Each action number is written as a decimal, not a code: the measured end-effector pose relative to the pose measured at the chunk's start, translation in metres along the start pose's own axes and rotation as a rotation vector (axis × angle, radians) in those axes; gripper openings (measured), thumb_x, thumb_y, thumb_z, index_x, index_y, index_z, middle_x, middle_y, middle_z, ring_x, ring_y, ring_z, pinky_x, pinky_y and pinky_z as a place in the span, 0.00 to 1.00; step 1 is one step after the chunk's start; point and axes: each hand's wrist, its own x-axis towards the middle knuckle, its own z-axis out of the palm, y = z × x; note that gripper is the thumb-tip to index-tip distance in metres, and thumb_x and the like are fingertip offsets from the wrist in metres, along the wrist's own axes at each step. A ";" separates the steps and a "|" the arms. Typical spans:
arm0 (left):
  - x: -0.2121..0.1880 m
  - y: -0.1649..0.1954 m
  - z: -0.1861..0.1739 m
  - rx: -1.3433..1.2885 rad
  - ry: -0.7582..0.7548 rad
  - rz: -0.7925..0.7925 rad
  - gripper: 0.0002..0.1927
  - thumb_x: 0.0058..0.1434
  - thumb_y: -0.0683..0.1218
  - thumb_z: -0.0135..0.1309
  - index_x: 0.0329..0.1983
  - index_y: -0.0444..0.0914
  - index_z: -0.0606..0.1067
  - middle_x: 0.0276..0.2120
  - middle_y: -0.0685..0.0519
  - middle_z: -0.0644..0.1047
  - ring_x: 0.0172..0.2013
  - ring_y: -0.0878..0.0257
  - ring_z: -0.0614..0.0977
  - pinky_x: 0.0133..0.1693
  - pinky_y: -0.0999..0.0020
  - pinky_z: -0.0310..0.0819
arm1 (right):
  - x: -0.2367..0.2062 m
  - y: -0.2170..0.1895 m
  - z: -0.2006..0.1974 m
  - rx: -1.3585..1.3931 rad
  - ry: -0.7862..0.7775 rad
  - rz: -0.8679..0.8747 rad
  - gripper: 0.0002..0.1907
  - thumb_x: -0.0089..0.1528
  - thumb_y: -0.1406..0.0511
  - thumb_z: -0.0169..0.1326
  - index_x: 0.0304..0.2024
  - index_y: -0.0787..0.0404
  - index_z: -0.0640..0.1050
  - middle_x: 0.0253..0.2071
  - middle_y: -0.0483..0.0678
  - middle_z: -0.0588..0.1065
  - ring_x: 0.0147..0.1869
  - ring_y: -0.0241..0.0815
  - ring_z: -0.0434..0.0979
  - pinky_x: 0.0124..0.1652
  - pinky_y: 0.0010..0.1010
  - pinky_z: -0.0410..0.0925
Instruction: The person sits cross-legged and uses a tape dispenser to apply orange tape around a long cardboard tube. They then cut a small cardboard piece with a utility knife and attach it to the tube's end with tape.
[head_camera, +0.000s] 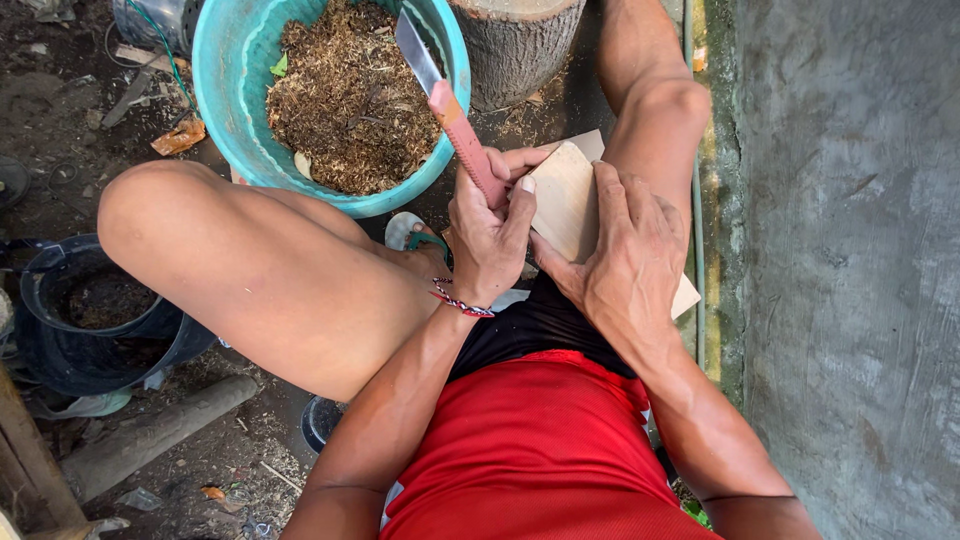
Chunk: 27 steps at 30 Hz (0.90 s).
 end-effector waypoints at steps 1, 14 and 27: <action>-0.001 -0.001 0.000 0.017 0.004 -0.009 0.08 0.72 0.34 0.45 0.50 0.31 0.59 0.53 0.41 0.78 0.50 0.65 0.80 0.53 0.70 0.77 | 0.000 0.000 0.000 0.001 0.000 -0.001 0.43 0.50 0.52 0.72 0.60 0.72 0.73 0.52 0.60 0.75 0.54 0.59 0.76 0.55 0.48 0.66; 0.012 0.017 0.003 0.283 0.149 -0.092 0.07 0.68 0.38 0.51 0.46 0.33 0.67 0.48 0.46 0.84 0.34 0.68 0.81 0.38 0.73 0.78 | 0.015 0.012 0.006 0.070 -0.019 -0.018 0.41 0.53 0.54 0.73 0.61 0.69 0.76 0.52 0.62 0.77 0.52 0.61 0.79 0.53 0.44 0.71; 0.219 -0.096 -0.055 1.005 0.227 -0.254 0.18 0.66 0.51 0.44 0.47 0.34 0.75 0.41 0.37 0.80 0.43 0.42 0.84 0.47 0.48 0.76 | 0.032 0.013 0.032 -0.161 -0.064 -0.089 0.32 0.59 0.47 0.70 0.51 0.65 0.78 0.43 0.53 0.77 0.49 0.54 0.76 0.54 0.42 0.65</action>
